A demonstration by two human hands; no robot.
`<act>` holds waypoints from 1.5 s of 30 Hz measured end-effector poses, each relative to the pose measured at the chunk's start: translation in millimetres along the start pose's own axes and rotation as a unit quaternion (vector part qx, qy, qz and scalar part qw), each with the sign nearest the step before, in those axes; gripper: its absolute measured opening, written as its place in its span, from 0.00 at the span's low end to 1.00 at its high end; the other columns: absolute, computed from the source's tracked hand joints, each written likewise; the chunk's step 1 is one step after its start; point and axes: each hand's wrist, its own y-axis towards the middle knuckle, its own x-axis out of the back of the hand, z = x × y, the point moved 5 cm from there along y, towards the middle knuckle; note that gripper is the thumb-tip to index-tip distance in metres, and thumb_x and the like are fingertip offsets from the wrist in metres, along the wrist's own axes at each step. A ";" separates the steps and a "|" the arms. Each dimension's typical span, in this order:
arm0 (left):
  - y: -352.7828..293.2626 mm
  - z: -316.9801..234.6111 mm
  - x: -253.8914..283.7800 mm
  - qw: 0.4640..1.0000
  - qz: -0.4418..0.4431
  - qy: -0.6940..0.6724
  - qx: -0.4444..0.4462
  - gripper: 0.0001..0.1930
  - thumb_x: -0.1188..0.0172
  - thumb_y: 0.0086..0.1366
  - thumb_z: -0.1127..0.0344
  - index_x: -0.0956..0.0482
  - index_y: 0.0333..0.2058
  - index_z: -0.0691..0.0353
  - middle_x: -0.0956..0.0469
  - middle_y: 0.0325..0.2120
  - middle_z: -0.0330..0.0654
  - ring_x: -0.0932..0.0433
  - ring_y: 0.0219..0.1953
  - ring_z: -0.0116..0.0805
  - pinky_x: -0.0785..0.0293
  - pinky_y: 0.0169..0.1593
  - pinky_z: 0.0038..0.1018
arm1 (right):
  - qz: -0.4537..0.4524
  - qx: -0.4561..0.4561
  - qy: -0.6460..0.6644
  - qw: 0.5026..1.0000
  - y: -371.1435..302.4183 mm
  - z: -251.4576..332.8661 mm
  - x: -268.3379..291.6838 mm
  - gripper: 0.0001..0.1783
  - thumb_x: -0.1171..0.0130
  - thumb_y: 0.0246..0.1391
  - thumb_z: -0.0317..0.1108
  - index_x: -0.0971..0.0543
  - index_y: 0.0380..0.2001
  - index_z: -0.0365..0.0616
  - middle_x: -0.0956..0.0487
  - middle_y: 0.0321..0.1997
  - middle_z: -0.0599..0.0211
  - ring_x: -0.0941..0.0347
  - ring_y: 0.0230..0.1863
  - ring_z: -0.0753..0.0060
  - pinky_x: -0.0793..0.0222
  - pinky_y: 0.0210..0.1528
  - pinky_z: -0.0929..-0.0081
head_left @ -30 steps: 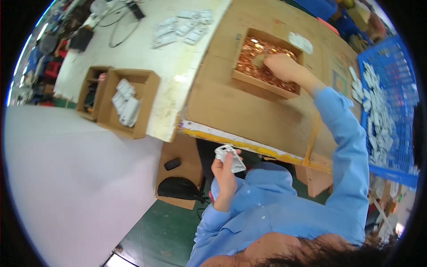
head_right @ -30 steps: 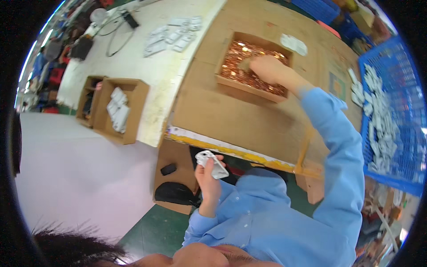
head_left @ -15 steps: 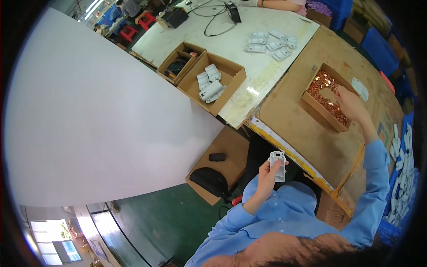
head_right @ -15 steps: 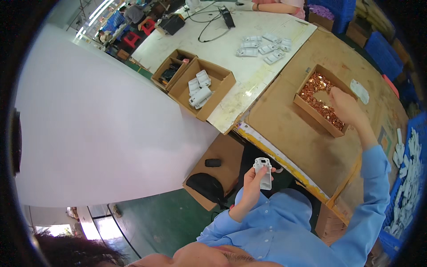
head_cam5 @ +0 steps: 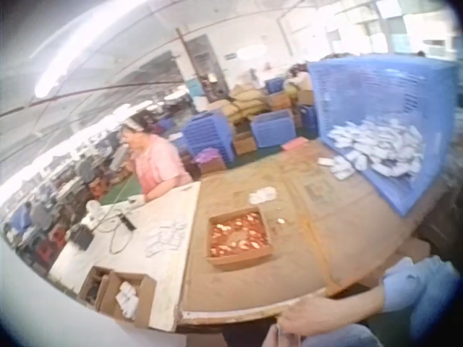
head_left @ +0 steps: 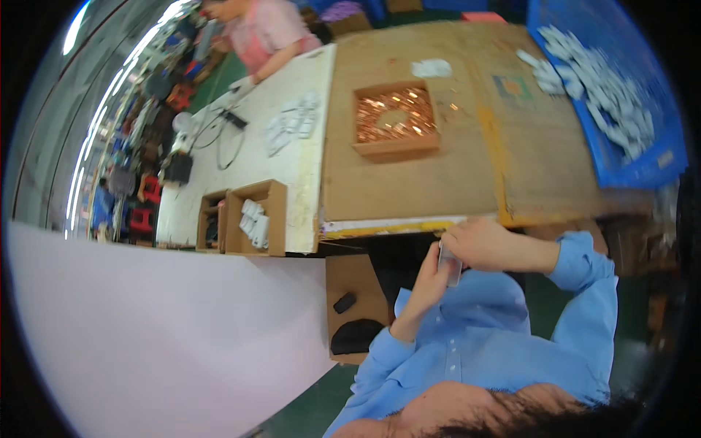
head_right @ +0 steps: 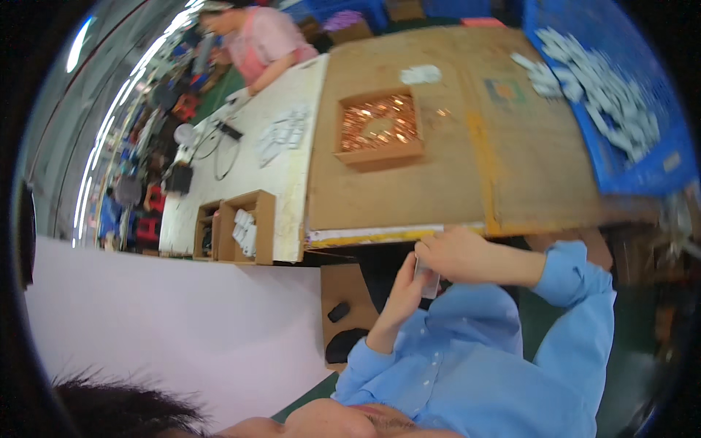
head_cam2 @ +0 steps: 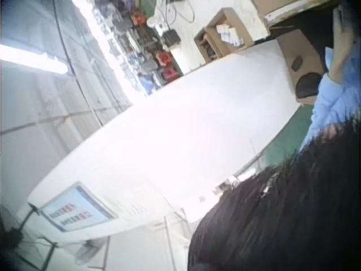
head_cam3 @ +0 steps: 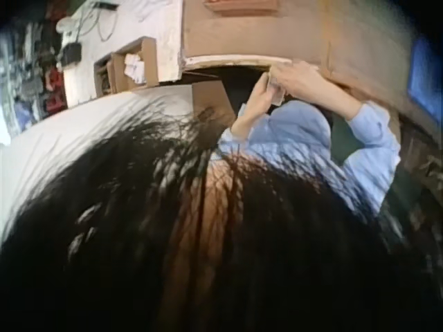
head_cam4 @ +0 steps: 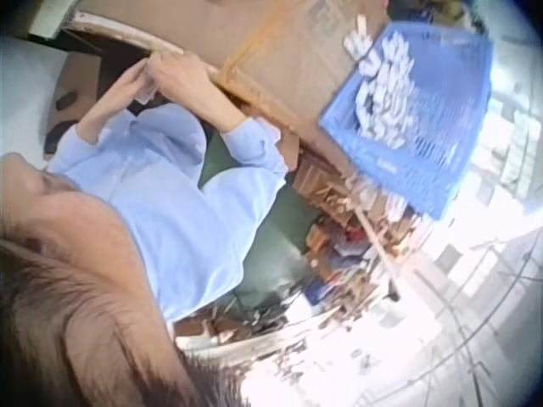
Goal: Assembling small copper components into white plastic electronic housings at a factory workbench.
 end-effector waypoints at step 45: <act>21.4 41.3 -148.6 0.986 0.074 0.103 0.112 0.11 0.45 0.68 0.63 0.23 0.38 0.67 0.19 0.29 0.42 0.20 0.25 0.26 0.28 0.28 0.19 | 0.016 -0.310 0.164 0.936 -176.7 -43.3 10.7 0.11 0.38 0.48 0.32 0.29 0.32 0.43 0.23 0.30 0.61 0.24 0.35 0.53 0.30 0.35 0.58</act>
